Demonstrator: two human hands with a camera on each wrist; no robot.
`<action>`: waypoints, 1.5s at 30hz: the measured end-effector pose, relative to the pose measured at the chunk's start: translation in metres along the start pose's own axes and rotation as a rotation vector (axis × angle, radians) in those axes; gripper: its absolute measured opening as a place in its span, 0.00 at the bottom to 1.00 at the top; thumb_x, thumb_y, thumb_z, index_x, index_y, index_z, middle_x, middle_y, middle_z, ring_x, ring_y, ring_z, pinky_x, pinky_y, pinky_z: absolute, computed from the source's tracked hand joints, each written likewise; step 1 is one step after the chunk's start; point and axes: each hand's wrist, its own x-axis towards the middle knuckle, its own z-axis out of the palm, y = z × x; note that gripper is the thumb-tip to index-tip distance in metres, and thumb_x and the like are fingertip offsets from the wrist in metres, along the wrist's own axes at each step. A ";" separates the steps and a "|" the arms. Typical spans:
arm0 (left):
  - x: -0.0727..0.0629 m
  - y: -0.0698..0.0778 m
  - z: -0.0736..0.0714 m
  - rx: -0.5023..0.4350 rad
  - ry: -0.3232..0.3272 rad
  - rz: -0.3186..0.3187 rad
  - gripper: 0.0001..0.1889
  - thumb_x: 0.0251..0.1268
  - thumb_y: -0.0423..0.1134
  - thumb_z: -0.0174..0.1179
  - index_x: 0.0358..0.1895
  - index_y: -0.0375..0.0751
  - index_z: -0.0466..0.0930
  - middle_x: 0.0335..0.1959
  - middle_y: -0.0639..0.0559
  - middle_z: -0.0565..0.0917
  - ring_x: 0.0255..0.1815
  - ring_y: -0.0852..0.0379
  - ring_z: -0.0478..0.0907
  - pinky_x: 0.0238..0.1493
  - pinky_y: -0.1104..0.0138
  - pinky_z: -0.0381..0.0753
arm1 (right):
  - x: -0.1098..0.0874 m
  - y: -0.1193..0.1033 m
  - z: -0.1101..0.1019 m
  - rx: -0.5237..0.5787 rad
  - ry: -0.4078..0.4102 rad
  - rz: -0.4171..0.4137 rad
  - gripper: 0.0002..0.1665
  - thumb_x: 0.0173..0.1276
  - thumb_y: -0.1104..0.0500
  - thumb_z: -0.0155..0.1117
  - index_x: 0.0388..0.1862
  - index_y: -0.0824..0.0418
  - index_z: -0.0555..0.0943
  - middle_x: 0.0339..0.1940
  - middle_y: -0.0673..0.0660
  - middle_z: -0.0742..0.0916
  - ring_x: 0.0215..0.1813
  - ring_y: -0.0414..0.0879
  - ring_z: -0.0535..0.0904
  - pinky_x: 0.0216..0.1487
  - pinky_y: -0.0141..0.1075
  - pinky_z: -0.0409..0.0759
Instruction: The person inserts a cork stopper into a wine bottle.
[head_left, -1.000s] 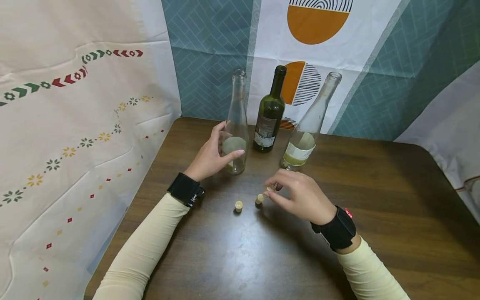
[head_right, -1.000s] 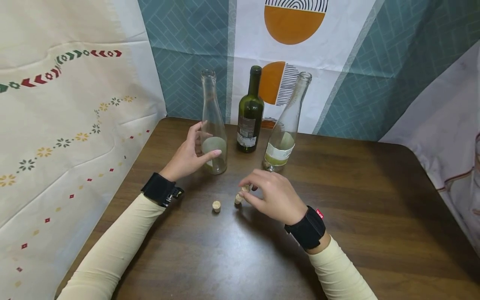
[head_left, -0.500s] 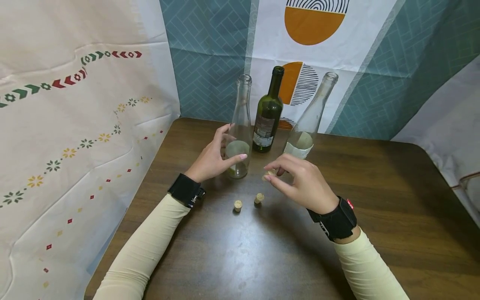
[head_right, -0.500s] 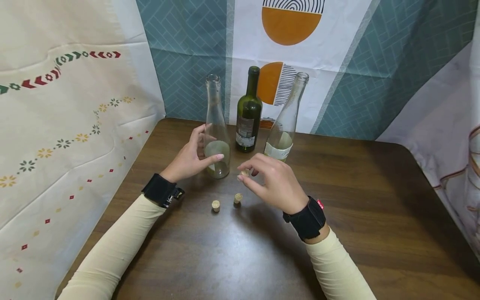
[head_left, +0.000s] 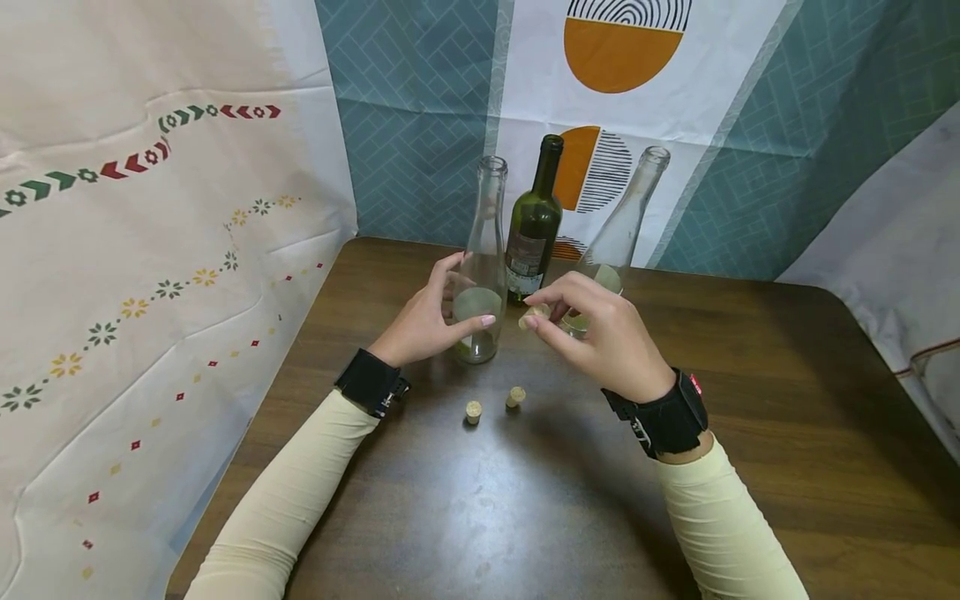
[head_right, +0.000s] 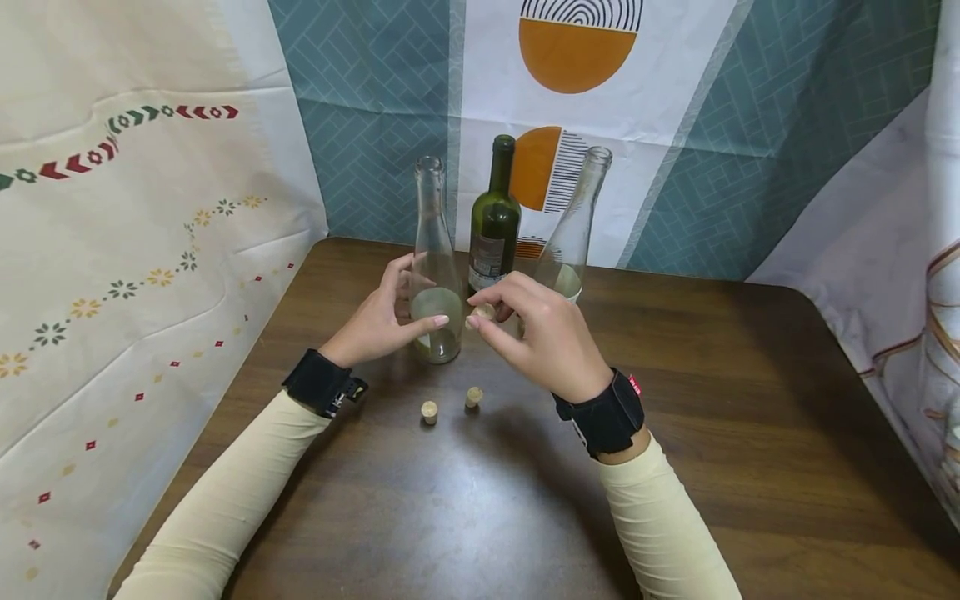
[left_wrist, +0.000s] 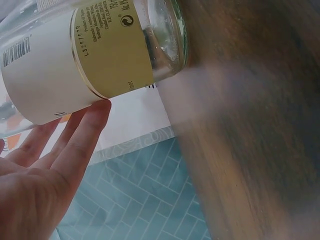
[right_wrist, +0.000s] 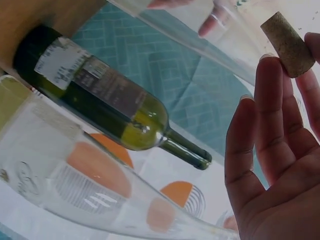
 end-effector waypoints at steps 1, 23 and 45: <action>0.000 0.000 0.000 -0.003 -0.004 -0.002 0.55 0.76 0.54 0.75 0.93 0.54 0.44 0.78 0.40 0.78 0.79 0.37 0.79 0.74 0.41 0.88 | 0.003 -0.001 -0.001 0.001 0.008 -0.006 0.11 0.77 0.61 0.80 0.55 0.56 0.92 0.46 0.51 0.92 0.43 0.45 0.86 0.52 0.40 0.88; 0.000 -0.002 0.003 -0.046 -0.082 0.005 0.53 0.76 0.53 0.75 0.92 0.58 0.45 0.77 0.43 0.79 0.77 0.43 0.82 0.75 0.44 0.88 | 0.054 -0.018 -0.021 0.022 0.084 -0.074 0.13 0.77 0.61 0.80 0.56 0.64 0.91 0.46 0.60 0.90 0.43 0.51 0.85 0.50 0.28 0.81; 0.000 0.003 0.004 -0.077 -0.103 0.022 0.52 0.76 0.49 0.76 0.91 0.58 0.47 0.76 0.43 0.80 0.74 0.44 0.83 0.73 0.46 0.89 | 0.079 -0.025 -0.040 0.027 0.200 -0.108 0.13 0.78 0.63 0.77 0.56 0.68 0.91 0.44 0.66 0.90 0.44 0.46 0.82 0.51 0.28 0.79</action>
